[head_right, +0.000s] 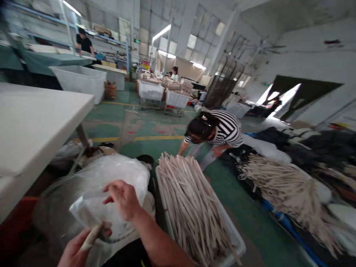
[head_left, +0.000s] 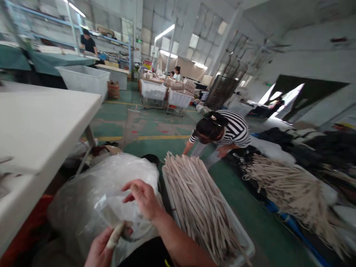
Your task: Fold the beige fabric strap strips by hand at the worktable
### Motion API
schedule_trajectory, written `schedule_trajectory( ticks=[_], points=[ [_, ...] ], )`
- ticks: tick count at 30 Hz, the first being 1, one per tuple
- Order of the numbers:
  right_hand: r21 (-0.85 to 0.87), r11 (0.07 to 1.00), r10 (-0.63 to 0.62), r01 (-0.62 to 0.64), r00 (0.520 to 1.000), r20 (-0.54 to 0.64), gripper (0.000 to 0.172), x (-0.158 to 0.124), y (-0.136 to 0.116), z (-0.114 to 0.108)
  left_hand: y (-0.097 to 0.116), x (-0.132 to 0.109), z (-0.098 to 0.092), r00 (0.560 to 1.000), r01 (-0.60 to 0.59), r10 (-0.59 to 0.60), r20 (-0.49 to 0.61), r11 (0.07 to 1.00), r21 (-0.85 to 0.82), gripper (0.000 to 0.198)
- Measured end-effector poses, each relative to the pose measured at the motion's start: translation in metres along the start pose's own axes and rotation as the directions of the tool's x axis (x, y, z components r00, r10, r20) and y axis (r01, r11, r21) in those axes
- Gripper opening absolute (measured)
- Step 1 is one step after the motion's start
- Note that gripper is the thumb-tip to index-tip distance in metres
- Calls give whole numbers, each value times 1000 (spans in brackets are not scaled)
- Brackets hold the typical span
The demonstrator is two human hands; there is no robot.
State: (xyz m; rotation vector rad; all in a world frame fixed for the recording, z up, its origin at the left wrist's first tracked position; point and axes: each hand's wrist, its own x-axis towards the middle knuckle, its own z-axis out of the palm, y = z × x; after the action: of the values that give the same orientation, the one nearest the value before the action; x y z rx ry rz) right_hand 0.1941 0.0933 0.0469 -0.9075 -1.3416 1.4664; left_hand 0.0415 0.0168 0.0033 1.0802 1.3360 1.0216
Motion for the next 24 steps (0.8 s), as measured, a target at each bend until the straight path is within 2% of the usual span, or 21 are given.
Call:
schedule_trajectory(
  ticks=[2,4,6,7,10,13,15,19,21,24],
  points=[
    [-82,997,-5,7,1000,24,64,-6,13,-6,11,2,-1,994,-3,-1,-105,999,-38,52],
    [-185,982,67,-35,983,173,63,-18,30,-7,18,4,-4,978,-33,17,-206,997,-73,49],
    [-255,961,188,-108,930,316,58,-32,45,-3,18,6,-8,970,-47,15,-244,991,-127,45],
    [-267,952,239,-148,905,351,57,-39,51,0,15,7,-11,968,-43,1,-250,986,-163,46],
    [-263,933,326,-244,883,339,58,-50,60,10,4,10,-19,955,-38,-63,-290,943,-329,50],
    [-307,913,364,-270,878,310,62,-49,57,16,-3,12,-25,922,-68,-118,-370,888,-454,51],
    [-327,909,362,-258,879,311,61,-45,55,19,-7,12,-25,929,-41,-136,-343,886,-462,50],
    [-351,918,303,-183,895,326,59,-38,53,25,-11,9,-21,976,42,-139,-170,877,-478,49],
    [-354,920,299,-171,889,348,58,-35,51,27,-11,6,-19,978,24,-119,-172,882,-471,48],
    [-332,933,268,-138,882,387,53,-32,48,28,-7,2,-19,987,-7,-53,-153,930,-368,42]
  ],
)
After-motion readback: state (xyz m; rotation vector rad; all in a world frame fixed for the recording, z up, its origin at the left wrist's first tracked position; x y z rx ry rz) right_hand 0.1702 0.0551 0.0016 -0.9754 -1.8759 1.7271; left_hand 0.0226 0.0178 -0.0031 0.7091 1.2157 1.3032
